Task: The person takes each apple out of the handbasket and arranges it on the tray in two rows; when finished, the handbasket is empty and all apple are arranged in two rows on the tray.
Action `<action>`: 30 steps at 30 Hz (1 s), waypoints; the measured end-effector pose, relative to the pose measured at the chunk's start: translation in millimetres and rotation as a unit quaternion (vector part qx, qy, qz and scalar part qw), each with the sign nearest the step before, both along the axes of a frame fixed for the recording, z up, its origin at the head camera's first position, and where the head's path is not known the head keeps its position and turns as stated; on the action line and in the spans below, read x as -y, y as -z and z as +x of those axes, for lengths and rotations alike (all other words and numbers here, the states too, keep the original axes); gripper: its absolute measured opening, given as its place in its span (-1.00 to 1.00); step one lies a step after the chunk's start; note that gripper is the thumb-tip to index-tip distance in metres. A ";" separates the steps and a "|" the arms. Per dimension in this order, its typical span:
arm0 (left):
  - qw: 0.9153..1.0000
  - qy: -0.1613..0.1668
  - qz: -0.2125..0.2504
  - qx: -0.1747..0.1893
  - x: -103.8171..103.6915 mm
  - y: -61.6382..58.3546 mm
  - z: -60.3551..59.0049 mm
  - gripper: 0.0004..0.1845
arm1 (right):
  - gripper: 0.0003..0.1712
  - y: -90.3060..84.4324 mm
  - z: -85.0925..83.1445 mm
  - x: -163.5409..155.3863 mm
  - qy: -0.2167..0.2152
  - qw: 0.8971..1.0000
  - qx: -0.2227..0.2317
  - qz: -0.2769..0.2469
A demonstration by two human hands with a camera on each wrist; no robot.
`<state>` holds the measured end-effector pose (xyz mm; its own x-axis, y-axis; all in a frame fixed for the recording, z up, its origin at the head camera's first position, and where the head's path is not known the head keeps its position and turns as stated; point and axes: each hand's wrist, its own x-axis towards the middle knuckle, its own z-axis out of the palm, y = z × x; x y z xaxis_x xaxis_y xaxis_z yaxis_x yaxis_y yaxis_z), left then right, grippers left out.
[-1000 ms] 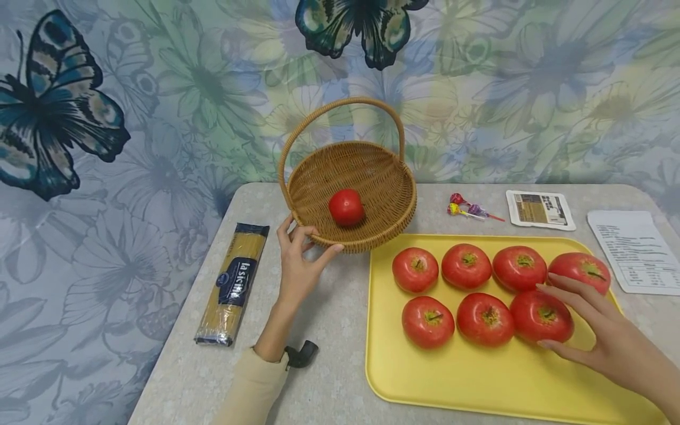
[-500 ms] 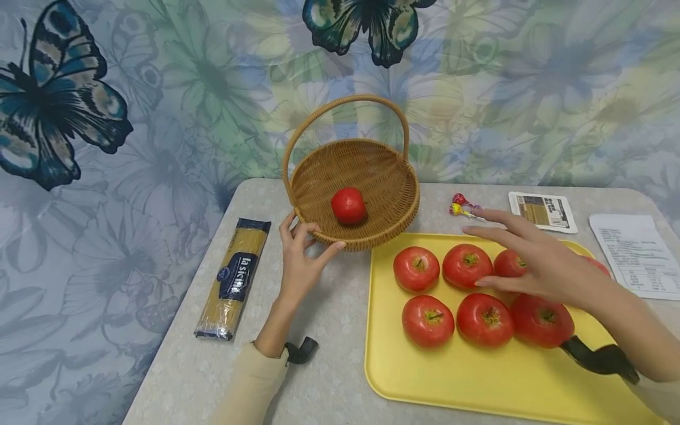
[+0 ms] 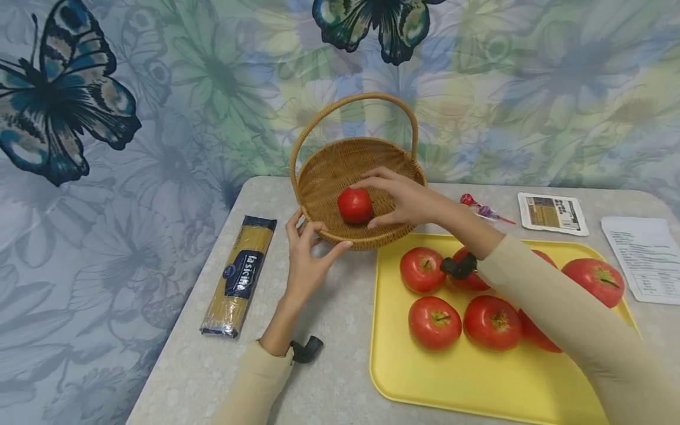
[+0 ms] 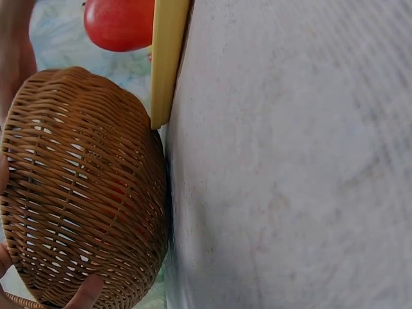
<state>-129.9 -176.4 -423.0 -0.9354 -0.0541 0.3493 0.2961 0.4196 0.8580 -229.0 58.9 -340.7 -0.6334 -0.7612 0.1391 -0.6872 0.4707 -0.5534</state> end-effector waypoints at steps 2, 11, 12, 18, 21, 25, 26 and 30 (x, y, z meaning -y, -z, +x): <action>1.000 0.003 0.001 -0.001 3.3 9.8 -4.0 -0.53 | -0.13 6.8 -13.3 13.3 0.012 0.999 0.028 0.016; 1.000 0.008 0.002 -0.011 6.6 11.6 -3.6 -0.52 | -0.10 25.1 -46.0 45.6 0.044 0.988 0.118 0.090; 1.000 0.009 0.003 -0.014 6.9 11.4 -4.0 -0.52 | -0.10 26.3 -47.8 47.4 0.048 0.986 0.128 0.094; 1.000 0.018 0.002 -0.015 6.9 9.4 -5.3 -0.55 | -0.07 33.7 -53.8 51.5 0.050 0.980 0.149 0.124; 1.000 0.018 0.002 -0.014 6.6 8.5 -5.5 -0.54 | -0.07 35.2 -54.3 52.5 0.052 0.980 0.143 0.129; 1.000 0.015 0.002 -0.015 6.8 8.1 -5.5 -0.51 | -0.10 36.4 -54.6 53.5 0.054 0.983 0.124 0.122; 1.000 0.015 0.002 -0.015 6.8 8.4 -5.4 -0.50 | -0.11 37.1 -54.9 53.2 0.052 0.984 0.118 0.119; 1.000 0.011 -0.002 -0.016 7.8 9.6 -4.8 -0.51 | -0.16 36.3 -52.9 48.9 0.048 0.989 0.098 0.097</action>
